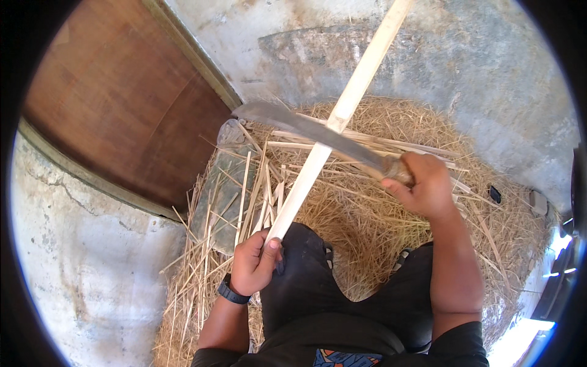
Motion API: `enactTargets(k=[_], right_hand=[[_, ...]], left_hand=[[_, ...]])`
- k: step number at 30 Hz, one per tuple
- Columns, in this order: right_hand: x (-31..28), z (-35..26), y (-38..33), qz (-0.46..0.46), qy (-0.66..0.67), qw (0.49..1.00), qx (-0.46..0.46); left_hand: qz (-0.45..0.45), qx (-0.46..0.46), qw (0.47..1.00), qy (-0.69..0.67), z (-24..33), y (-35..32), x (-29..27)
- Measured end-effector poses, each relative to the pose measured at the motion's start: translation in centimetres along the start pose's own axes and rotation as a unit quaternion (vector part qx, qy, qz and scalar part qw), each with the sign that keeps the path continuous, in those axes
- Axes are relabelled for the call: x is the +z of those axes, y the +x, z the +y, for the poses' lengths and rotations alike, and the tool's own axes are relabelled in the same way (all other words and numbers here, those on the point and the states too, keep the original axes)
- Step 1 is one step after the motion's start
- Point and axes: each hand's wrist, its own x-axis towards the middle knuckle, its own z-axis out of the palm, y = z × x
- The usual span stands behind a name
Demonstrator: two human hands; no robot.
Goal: The person sits on a straw-covered floor and uses a machete to split long bamboo sticks into thinner strips. They hold the bamboo with one hand and repeatedly strike it with the machete, then place the split pieces aside.
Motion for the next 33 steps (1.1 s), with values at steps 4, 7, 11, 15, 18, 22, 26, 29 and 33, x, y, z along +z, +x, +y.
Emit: enactTargets(k=[4,7,11,15,18,22,26,29,33], right_hand=[[1.1,-2.8,0.2,-0.024,-0.001,0.995,-0.101],[1.3,-3.7,0.4,-0.028,-0.009,0.989,-0.142],[1.3,0.7,0.0,-0.063,0.035,0.996,0.051],[0.7,1.1,-0.1,-0.077,0.089,0.980,0.158],[1.0,-0.9,-0.2,-0.099,0.059,0.993,0.009],[0.7,-2.3,0.5,-0.148,0.032,0.984,-0.097],[1.0,3.2,-0.3,-0.139,0.174,0.942,0.249],[1.7,4.2,-1.0,-0.115,0.175,0.948,0.239],[2.6,-1.1,-1.0,-0.287,0.159,0.940,0.100]], left_hand=[[0.047,0.075,0.993,0.074,-1.0,-0.2,0.7],[0.046,0.069,0.987,0.140,-0.7,-0.5,0.5],[0.019,0.042,0.990,0.132,-1.7,-1.0,0.0],[0.015,0.045,0.992,0.120,-1.4,-1.6,0.3],[0.017,0.050,0.991,0.123,-2.0,-1.9,0.4],[0.025,0.043,0.985,0.164,-2.4,-2.7,-0.6],[-0.004,0.010,0.972,0.234,-3.8,-4.5,-2.3],[-0.051,-0.049,0.985,0.160,-4.8,-7.3,-2.5],[-0.095,-0.155,0.980,-0.079,-9.4,-14.2,-2.4]])
